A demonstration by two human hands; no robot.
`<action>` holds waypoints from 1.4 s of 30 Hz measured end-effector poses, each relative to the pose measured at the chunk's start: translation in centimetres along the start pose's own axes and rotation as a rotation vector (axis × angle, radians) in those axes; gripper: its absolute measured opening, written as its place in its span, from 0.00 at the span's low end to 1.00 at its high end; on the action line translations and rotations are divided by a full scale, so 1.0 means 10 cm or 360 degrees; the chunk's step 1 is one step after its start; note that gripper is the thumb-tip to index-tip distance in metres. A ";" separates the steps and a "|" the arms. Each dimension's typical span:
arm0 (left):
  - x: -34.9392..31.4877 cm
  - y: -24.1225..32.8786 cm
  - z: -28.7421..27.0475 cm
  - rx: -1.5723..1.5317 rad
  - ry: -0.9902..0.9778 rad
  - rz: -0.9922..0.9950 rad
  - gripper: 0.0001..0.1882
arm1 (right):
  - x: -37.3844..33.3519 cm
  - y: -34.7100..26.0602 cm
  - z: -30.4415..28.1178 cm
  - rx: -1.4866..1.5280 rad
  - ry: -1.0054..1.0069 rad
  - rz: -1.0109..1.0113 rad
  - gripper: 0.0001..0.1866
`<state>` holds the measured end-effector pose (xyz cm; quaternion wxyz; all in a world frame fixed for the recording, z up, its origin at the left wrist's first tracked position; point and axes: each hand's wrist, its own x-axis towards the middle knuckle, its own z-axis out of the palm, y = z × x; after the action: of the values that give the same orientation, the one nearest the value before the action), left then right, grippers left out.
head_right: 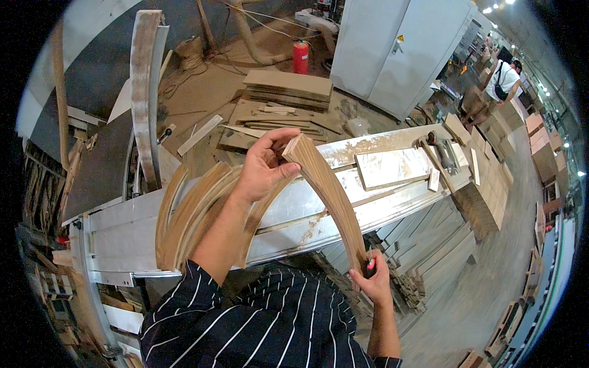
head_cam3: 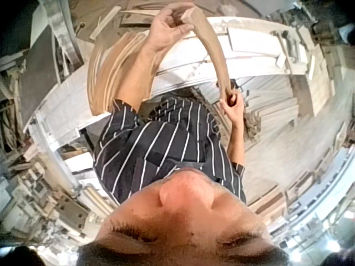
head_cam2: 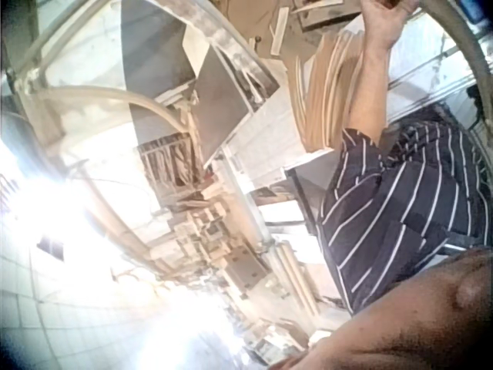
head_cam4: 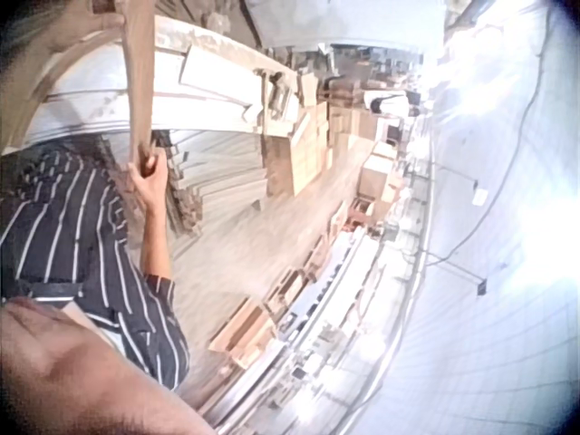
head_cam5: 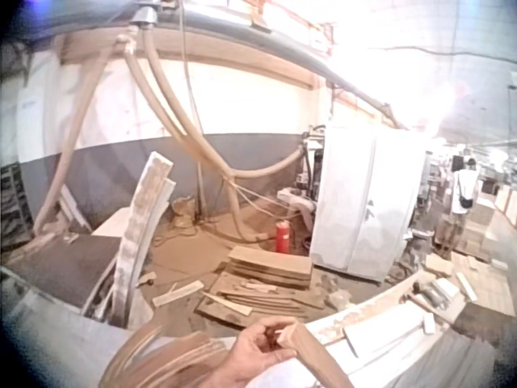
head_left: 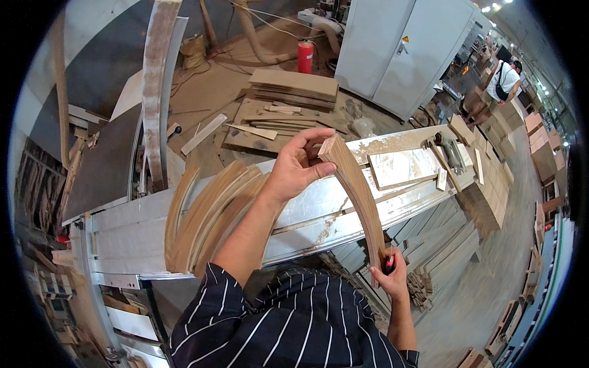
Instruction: The person trims the edges of curved wooden components using a handheld edge trimmer. They handle the wooden pieces one by one, sliding the tool along the edges and occasionally turning the pieces to reach all sides.
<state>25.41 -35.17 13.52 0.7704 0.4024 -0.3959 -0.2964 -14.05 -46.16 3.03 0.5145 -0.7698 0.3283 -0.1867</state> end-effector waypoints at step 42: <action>-0.37 -0.29 0.67 0.0539 0.0535 -0.0055 0.34 | 0.03 0.29 -0.11 -0.0525 0.0333 -0.0323 0.23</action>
<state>17.46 -36.36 12.06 0.7417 0.5764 -0.2992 -0.1677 -15.40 -47.86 0.82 0.3233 -0.8491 0.3268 -0.2602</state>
